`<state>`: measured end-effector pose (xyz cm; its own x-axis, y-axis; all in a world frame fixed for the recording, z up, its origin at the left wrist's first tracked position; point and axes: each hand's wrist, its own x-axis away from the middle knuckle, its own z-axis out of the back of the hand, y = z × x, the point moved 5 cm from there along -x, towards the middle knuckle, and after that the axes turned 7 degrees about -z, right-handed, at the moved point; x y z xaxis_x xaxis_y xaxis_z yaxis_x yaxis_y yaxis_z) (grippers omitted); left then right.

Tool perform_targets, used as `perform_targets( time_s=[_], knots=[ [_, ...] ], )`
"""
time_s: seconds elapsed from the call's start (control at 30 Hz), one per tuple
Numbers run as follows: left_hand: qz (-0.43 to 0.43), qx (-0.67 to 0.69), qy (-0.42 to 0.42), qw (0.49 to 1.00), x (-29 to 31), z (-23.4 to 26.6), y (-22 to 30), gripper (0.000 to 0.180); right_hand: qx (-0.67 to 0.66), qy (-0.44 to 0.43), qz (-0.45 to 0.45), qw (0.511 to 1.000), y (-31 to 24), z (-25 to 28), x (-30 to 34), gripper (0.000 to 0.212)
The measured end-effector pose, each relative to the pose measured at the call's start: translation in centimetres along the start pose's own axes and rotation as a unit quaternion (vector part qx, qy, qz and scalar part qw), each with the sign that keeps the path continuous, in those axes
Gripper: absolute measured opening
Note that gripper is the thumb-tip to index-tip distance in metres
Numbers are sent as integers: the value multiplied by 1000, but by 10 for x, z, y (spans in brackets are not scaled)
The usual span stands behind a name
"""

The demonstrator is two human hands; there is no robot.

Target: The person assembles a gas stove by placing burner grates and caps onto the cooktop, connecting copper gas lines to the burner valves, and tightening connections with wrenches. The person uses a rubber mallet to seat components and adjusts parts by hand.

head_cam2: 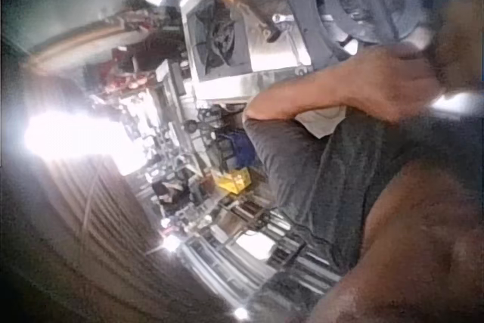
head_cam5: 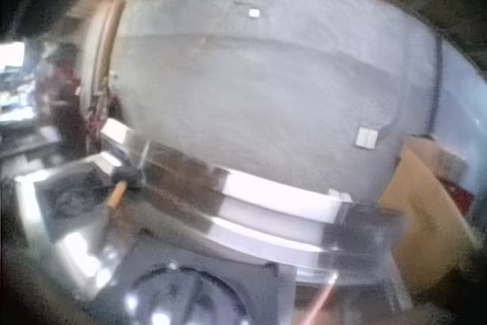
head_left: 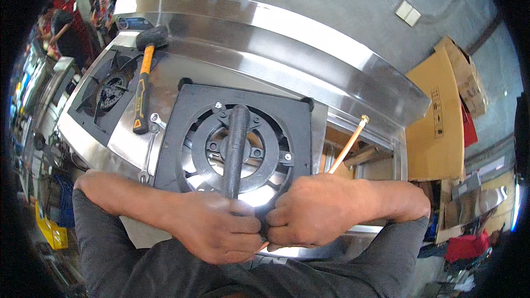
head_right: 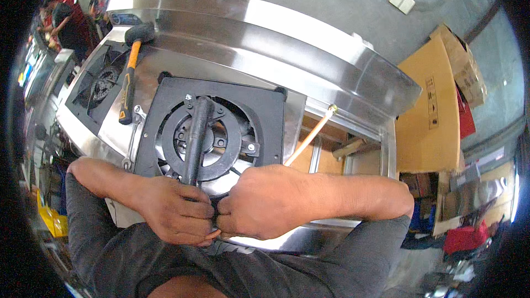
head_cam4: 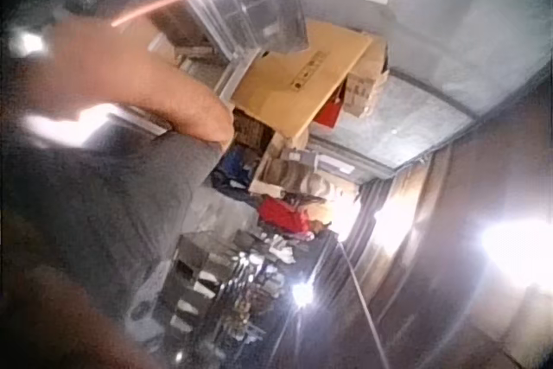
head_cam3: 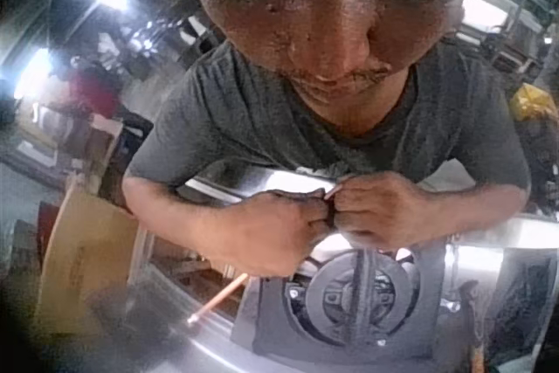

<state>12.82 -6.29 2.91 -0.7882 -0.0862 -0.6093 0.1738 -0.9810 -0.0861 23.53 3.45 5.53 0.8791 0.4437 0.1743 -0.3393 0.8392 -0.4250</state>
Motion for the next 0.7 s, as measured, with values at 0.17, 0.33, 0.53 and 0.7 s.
perform_targets(
  time_s=[0.17,0.33,0.53,0.7],
  knots=[
    [-6,41,-7,999,2,-3,2,17,-17,6,43,999,3,2,-4,18],
    [-12,64,11,998,1,0,3,17,-24,-8,73,997,2,-4,-8,19],
    [-17,43,-1,999,1,-2,4,16,-38,-10,91,995,6,-6,-11,21],
    [-18,58,-35,998,4,-7,0,24,-31,23,52,998,6,9,-10,24]
  ],
)
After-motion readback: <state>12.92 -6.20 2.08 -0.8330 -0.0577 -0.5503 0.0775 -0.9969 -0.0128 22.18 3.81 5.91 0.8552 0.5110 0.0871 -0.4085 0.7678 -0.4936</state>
